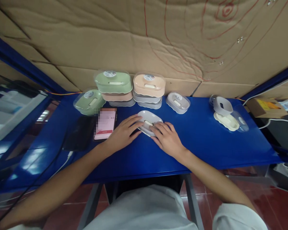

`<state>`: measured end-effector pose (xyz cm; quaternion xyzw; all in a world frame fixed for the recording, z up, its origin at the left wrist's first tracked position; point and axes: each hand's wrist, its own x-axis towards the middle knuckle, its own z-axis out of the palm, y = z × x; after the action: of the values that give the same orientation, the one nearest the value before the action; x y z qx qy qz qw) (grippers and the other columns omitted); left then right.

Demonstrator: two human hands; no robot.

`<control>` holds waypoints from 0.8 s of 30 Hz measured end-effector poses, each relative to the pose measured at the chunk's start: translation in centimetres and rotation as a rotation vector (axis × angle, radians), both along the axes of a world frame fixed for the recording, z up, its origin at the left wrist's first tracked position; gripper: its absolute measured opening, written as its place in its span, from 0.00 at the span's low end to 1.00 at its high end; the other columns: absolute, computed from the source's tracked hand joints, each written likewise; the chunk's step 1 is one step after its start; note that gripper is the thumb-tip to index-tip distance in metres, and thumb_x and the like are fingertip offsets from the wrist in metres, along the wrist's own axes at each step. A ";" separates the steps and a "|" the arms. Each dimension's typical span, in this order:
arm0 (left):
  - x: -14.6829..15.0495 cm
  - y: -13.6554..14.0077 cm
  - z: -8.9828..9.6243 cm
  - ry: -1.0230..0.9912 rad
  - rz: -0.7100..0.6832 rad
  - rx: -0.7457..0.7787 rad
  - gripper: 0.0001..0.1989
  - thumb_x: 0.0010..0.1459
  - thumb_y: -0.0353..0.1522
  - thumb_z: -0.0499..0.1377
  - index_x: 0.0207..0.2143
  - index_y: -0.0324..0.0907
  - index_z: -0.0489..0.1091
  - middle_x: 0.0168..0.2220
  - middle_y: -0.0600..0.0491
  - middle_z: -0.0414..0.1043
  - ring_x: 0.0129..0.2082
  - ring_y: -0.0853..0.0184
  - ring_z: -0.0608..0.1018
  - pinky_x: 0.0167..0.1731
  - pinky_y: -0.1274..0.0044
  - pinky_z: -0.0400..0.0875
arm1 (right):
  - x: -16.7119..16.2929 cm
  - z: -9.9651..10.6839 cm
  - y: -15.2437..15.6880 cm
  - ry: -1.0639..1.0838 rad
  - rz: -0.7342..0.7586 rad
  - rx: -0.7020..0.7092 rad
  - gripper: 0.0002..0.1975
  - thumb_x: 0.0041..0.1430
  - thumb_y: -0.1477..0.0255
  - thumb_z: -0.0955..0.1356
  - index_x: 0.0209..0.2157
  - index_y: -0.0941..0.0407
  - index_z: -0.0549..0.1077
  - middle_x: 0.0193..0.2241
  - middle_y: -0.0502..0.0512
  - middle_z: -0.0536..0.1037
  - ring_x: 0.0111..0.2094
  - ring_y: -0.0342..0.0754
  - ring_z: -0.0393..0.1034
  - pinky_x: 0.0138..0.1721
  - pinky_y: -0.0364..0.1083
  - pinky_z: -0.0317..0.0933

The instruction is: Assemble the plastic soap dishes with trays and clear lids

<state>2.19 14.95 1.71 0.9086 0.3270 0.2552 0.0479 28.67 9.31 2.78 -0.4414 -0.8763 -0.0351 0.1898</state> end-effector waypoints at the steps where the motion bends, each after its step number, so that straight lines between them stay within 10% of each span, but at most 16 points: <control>1: -0.2 0.0 0.0 0.019 0.000 0.004 0.14 0.73 0.28 0.59 0.58 0.40 0.74 0.65 0.42 0.72 0.68 0.50 0.72 0.64 0.57 0.73 | -0.1 -0.1 -0.1 0.000 0.010 0.003 0.20 0.76 0.68 0.66 0.65 0.52 0.74 0.60 0.63 0.80 0.63 0.60 0.74 0.66 0.64 0.65; 8: -0.4 -0.9 1.0 0.100 -0.074 0.044 0.08 0.72 0.32 0.61 0.51 0.46 0.78 0.47 0.47 0.78 0.52 0.53 0.77 0.59 0.55 0.69 | 3.9 0.9 2.2 0.080 0.156 -0.133 0.20 0.78 0.66 0.64 0.66 0.48 0.74 0.66 0.56 0.76 0.69 0.55 0.68 0.72 0.64 0.59; 16: 0.4 -2.4 1.9 0.150 -0.258 -0.049 0.13 0.72 0.33 0.62 0.57 0.45 0.73 0.48 0.47 0.75 0.52 0.56 0.76 0.59 0.59 0.65 | 17.1 3.3 12.6 -0.133 -0.953 0.008 0.26 0.75 0.71 0.57 0.65 0.72 0.69 0.64 0.82 0.72 0.68 0.67 0.64 0.71 0.68 0.44; 24: 0.3 -2.4 2.1 0.183 -0.258 -0.013 0.14 0.73 0.33 0.61 0.58 0.44 0.71 0.49 0.48 0.75 0.52 0.55 0.75 0.59 0.59 0.64 | 17.7 2.4 13.7 -0.170 -1.150 -0.062 0.22 0.66 0.79 0.61 0.58 0.66 0.73 0.49 0.78 0.81 0.62 0.68 0.67 0.64 0.78 0.45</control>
<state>2.48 12.58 3.77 0.9622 0.2123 0.1608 0.0563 46.36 23.02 5.16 -0.8473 -0.5087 -0.1423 0.0561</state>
